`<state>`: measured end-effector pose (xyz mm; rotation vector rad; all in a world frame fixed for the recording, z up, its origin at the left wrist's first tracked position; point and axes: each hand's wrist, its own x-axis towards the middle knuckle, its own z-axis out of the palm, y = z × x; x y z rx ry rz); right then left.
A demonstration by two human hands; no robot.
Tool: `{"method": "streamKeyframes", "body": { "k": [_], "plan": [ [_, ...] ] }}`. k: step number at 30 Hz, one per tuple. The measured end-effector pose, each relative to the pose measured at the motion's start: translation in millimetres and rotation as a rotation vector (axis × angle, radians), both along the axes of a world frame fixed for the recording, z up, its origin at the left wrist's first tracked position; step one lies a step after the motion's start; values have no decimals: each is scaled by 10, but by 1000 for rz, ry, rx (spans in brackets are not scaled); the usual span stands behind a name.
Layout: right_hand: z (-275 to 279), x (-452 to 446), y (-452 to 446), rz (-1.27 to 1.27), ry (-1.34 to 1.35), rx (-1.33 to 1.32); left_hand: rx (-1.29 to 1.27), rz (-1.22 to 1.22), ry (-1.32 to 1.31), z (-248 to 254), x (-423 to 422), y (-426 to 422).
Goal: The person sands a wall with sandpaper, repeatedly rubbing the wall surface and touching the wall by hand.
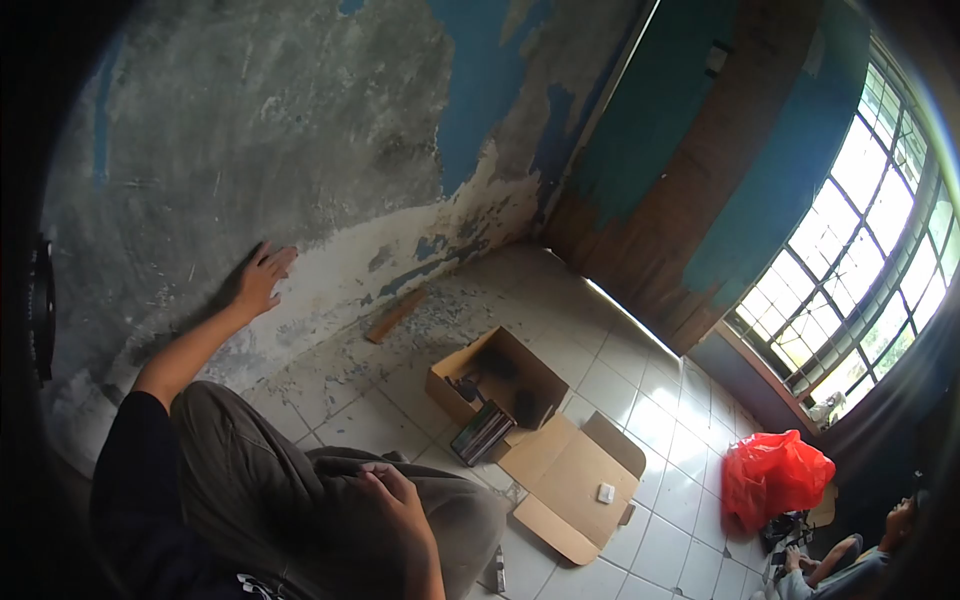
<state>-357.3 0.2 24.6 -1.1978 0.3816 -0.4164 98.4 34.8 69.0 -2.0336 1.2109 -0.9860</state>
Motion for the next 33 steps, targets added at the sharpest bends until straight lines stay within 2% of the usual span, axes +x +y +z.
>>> {"method": "streamKeyframes", "body": {
  "k": [4, 8, 18, 20, 24, 27, 29, 31, 32, 33],
  "plan": [
    [-42, 20, 3, -5, 20, -60, -129, -168, 89, 156, -10, 630],
    [-28, 41, 15, -10, 13, -94, -116, -137, 58, 356, -131, 1086],
    [-115, 15, 20, -85, 49, -239, -135, -84, 104, 387, -267, 1123],
    [-87, 36, 11, -110, 118, -375, -136, -81, 145, 420, -316, 1122],
    [-57, 79, 37, -120, 103, -392, -138, -71, 167, 421, -293, 1124],
    [62, 83, -3, -159, 190, -420, -147, -80, 166, 411, -310, 1128],
    [281, 110, -199, -219, 203, -701, -147, -64, 190, 437, -313, 1124],
    [343, 167, -861, -423, 438, -1342, -153, -101, 226, 442, -296, 1138],
    [388, 198, -1406, -535, 213, -1642, -146, -86, 231, 457, -301, 1146],
    [615, 263, -1809, -587, 445, -1703, -153, -91, 245, 478, -310, 1139]
  ]
}}
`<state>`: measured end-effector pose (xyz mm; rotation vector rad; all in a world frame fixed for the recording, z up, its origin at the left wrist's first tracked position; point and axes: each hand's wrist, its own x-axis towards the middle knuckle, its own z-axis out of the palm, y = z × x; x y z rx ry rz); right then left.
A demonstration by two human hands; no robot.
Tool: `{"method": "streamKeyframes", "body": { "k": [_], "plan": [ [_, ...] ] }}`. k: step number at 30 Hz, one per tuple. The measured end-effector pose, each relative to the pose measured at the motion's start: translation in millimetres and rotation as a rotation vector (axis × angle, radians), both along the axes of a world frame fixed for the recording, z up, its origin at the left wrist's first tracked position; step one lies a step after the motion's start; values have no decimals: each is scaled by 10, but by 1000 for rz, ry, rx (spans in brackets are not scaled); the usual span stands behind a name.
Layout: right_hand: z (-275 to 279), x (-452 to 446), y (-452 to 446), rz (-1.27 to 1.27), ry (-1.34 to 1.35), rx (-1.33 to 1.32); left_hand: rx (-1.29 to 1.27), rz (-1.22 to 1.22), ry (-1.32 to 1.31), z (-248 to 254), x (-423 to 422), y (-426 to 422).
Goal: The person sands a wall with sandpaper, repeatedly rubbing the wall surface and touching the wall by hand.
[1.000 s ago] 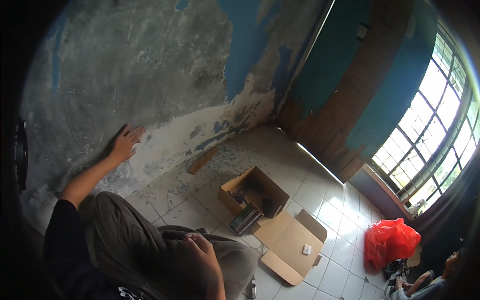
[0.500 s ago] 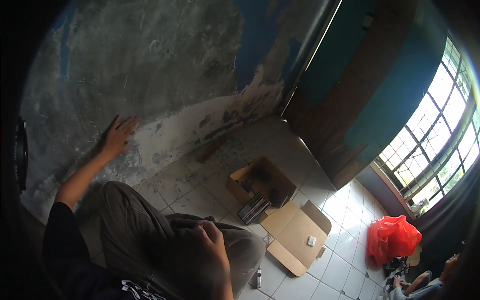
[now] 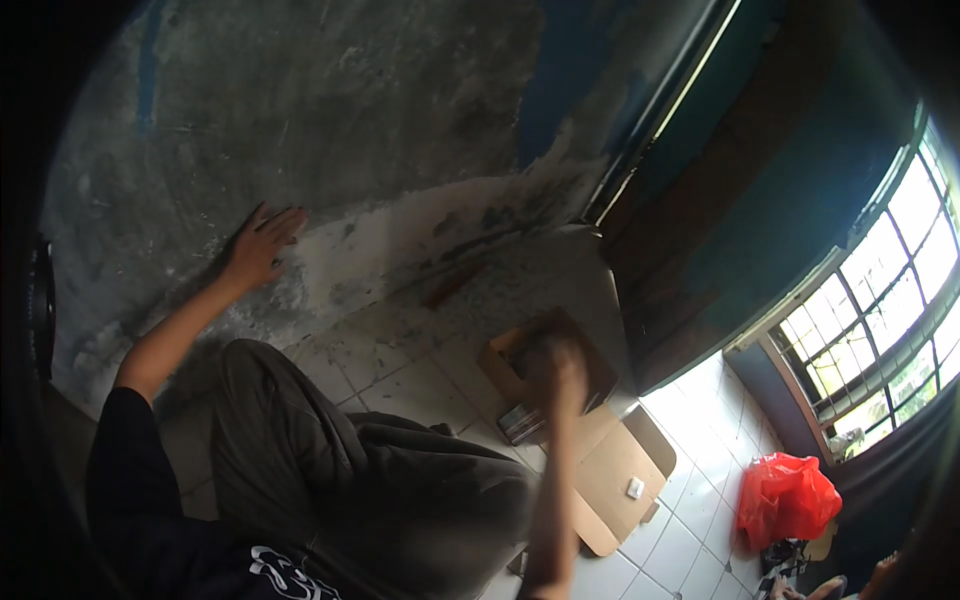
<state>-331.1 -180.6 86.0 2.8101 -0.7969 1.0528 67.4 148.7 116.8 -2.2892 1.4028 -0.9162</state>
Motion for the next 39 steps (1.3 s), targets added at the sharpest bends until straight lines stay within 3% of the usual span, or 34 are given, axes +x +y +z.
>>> {"method": "streamKeyframes", "body": {
  "k": [1, 2, 3, 4, 6, 7, 10, 12, 14, 20, 22, 26, 27, 29, 30, 31, 33, 35, 39],
  "plan": [
    [215, -34, -309, -219, 55, -54, -8, -5, 15, 3, -11, -1],
    [218, -75, -988, -157, -54, -138, -8, 11, 21, 6, -19, -3],
    [421, -95, -1361, -283, 77, -519, -7, 9, 31, 25, -14, -3],
    [791, -99, -1353, -392, 198, -357, -3, 4, 44, 26, -8, 9],
    [246, -462, -3079, 205, -549, 353, 19, 14, 54, 37, -13, 40],
    [369, -454, -3072, 224, -545, 344, 39, 11, 59, 53, 0, 26],
    [1026, -577, -2631, -914, 1136, -330, 71, 12, 81, 48, 27, 42],
    [953, -607, -2530, -946, 1142, -490, 60, 21, 111, 41, -16, 34],
    [968, -578, -2453, -908, 990, -451, 27, 13, 130, 32, 8, 16],
    [911, -765, -2355, -855, 1023, -383, -1, 32, 50, 20, -15, -29],
    [833, -832, -2394, -813, 945, -540, 7, 31, 44, 26, -17, -21],
    [355, -804, -2299, -376, 417, -533, -9, 6, 15, 0, 14, -29],
    [380, -632, -1847, -363, 419, -208, -28, -6, 9, 6, 11, -37],
    [-222, -658, -1719, -105, 332, -188, -14, 24, 44, 10, -23, -63],
    [-305, -610, -1363, -10, 274, -22, -34, 8, 41, -14, -11, -85],
    [-76, -459, -754, -29, 265, 208, -47, 6, 35, -42, 1, -88],
    [-42, -523, -222, 117, 275, 354, -64, 4, 28, -53, 5, -94],
    [135, -656, 220, 142, 173, 688, -52, 1, 41, -48, -11, -131],
    [15, -1177, 600, -18, -135, 774, -48, -1, 101, -69, -5, -284]
  ]
}}
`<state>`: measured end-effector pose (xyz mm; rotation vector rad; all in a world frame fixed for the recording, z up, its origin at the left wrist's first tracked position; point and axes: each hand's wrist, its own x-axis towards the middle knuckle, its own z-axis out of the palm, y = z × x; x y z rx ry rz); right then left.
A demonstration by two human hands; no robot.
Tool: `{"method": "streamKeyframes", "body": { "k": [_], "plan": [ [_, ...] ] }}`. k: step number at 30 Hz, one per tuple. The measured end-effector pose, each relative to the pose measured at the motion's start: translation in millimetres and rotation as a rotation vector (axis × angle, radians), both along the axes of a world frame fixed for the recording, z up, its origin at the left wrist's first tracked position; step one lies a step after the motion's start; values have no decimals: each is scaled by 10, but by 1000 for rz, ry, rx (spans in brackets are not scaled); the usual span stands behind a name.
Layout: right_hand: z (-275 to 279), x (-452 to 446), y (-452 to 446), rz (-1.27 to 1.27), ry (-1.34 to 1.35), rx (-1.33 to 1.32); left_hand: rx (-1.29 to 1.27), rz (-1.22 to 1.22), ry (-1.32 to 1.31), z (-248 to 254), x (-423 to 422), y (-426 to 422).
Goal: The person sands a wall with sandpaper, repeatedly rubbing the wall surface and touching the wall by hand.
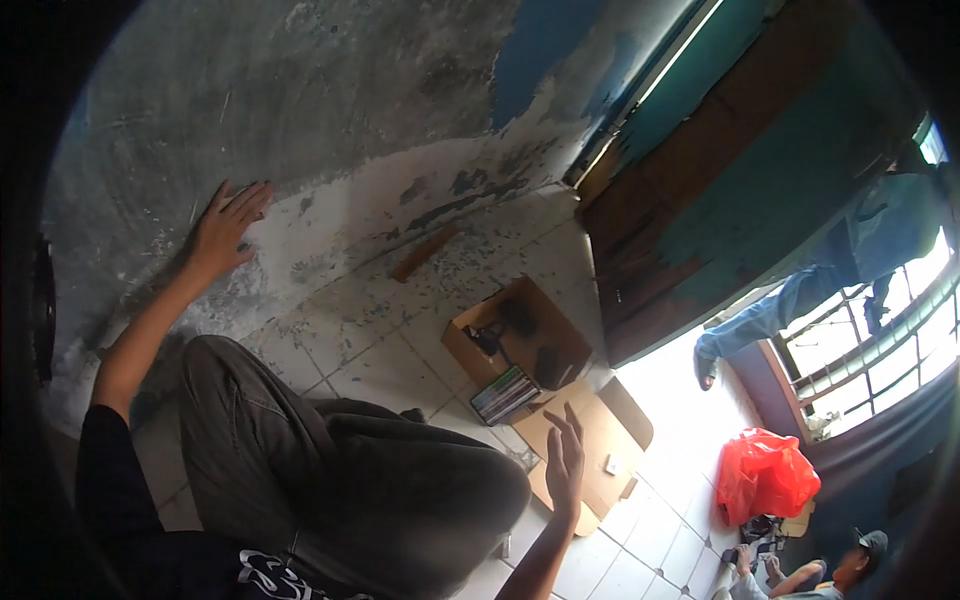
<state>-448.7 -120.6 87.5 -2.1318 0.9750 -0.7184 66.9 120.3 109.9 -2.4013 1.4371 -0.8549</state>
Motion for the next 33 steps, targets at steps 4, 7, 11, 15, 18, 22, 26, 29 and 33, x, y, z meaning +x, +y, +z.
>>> {"method": "streamKeyframes", "body": {
  "k": [4, 7, 11, 15, 18, 22, 26, 29, 33],
  "plan": [
    [-339, -828, -72, -179, -268, 202, 47, -13, -59, -22, 64, -202],
    [-6, -1621, -322, -379, -435, 70, 48, -25, -102, -73, 133, -209],
    [1164, -2508, -792, -412, -899, -321, -22, -56, -114, -125, 139, -211],
    [2230, -2799, -731, -408, -946, -340, 22, -43, -33, -165, 151, -76],
    [2712, -2698, -504, -448, -1030, -405, 71, -17, -92, -250, 190, 92],
    [3011, -2713, -448, -325, -1089, -409, 47, 90, -147, -338, 107, 314],
    [3070, -2782, -551, -323, -1086, -488, 105, 122, -160, -290, 83, 298],
    [3058, -2664, -493, -351, -1048, -502, 29, 128, 4, -288, 117, 17],
    [2988, -2418, -338, -384, -979, -508, 57, 95, -95, -77, 31, -363]
  ]
}}
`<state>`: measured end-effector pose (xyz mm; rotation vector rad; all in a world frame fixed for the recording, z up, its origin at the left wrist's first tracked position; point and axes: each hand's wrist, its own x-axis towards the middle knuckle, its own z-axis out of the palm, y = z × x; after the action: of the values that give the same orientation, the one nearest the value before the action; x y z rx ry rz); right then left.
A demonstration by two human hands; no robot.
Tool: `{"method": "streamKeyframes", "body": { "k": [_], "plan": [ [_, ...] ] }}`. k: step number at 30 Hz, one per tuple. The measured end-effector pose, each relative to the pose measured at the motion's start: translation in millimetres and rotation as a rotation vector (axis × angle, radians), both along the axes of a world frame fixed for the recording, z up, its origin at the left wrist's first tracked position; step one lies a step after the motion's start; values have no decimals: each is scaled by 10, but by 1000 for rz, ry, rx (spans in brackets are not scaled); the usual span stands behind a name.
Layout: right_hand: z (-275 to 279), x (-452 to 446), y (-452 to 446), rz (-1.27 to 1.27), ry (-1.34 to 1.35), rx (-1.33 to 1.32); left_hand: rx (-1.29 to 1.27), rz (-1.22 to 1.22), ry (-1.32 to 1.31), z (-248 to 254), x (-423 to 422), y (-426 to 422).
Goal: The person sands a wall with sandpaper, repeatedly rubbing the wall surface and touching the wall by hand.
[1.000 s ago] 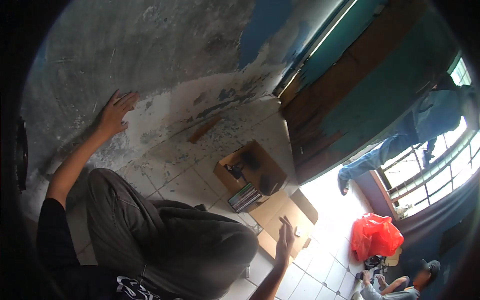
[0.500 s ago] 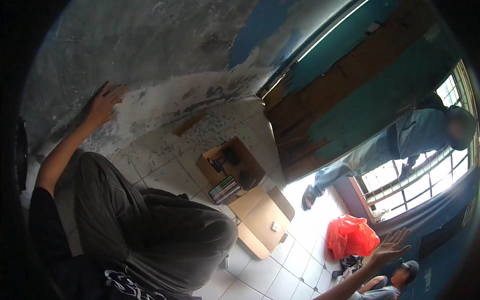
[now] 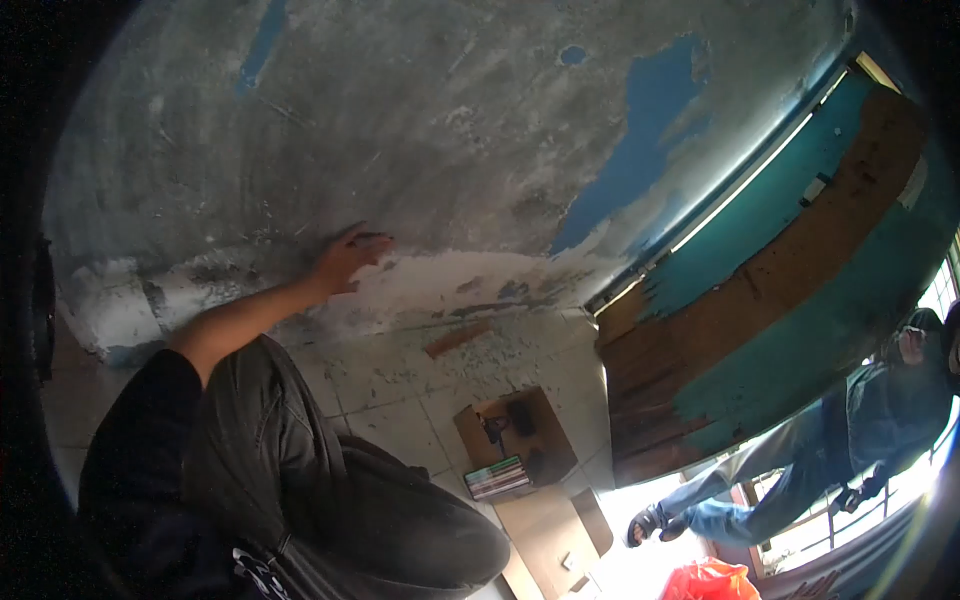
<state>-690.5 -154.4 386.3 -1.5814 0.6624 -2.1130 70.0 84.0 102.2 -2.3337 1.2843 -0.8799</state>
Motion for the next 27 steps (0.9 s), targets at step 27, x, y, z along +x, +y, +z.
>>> {"method": "streamKeyframes", "body": {
  "k": [27],
  "plan": [
    [-282, 305, 932, -85, 164, 52, -71, -80, -151, -79, 62, 669]
  ]
}}
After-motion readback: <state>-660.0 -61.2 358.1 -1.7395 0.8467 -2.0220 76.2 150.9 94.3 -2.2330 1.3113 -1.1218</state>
